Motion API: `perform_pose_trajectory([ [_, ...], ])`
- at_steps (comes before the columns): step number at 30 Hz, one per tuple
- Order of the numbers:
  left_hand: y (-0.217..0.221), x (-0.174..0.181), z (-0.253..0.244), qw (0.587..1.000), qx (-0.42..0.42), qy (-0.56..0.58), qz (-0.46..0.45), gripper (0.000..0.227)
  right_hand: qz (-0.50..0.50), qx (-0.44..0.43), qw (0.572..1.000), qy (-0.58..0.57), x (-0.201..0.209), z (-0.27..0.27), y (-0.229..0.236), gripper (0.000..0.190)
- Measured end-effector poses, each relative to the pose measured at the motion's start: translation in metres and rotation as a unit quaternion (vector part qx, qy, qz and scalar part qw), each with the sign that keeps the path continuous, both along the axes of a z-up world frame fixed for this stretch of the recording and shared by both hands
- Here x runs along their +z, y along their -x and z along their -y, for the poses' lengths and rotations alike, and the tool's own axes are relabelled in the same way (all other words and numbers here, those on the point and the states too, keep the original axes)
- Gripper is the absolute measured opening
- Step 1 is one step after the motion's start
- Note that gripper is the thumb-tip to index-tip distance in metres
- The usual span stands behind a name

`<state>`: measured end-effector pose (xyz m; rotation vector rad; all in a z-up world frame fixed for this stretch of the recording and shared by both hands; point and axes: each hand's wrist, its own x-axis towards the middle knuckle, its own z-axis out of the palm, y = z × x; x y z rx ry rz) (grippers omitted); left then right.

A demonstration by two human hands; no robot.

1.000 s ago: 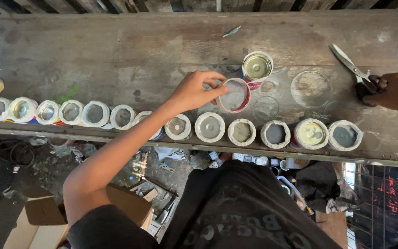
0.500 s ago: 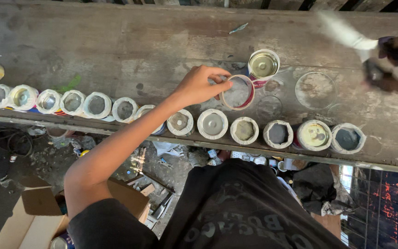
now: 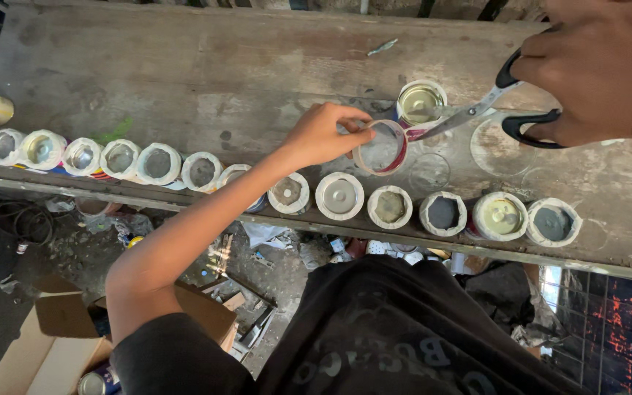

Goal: The person removes small metal cans from a cardboard box, lines them up on a workbench, and applies adhesive tape to the lids, occasionally using scissors to cut the tape.

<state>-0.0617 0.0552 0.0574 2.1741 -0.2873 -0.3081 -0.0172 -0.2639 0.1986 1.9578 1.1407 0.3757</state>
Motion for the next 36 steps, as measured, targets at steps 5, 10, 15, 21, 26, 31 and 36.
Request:
perform_pose_trajectory([
  [5,0.0,0.0,-0.001,1.0,0.001,-0.005,-0.01,0.038,0.004,-0.034,0.991,0.13,0.018,-0.026,0.009,0.054],
  [10,-0.001,-0.003,-0.002,1.0,-0.012,-0.011,0.007,0.039,-0.021,-0.034,0.992,0.122,0.038,-0.057,0.021,0.034],
  [15,-0.001,-0.002,-0.001,1.0,-0.018,-0.014,0.01,0.039,-0.066,-0.047,0.979,0.184,0.051,-0.083,0.028,0.03],
  [21,0.0,-0.002,-0.002,1.0,-0.02,-0.008,0.006,0.037,-0.091,-0.03,0.983,0.154,0.04,-0.092,0.023,0.035],
  [26,-0.002,-0.005,-0.005,1.0,-0.019,-0.009,0.011,0.037,-0.044,0.053,0.989,0.129,0.026,-0.09,0.017,0.024],
  [31,-0.003,-0.013,-0.01,1.0,-0.016,-0.01,0.023,0.036,-0.041,0.007,0.99,0.135,0.025,-0.092,0.021,0.036],
  [36,-0.002,-0.019,-0.017,1.0,-0.008,-0.005,0.022,0.037,-0.019,-0.015,0.99,0.142,0.02,-0.092,0.023,0.051],
])
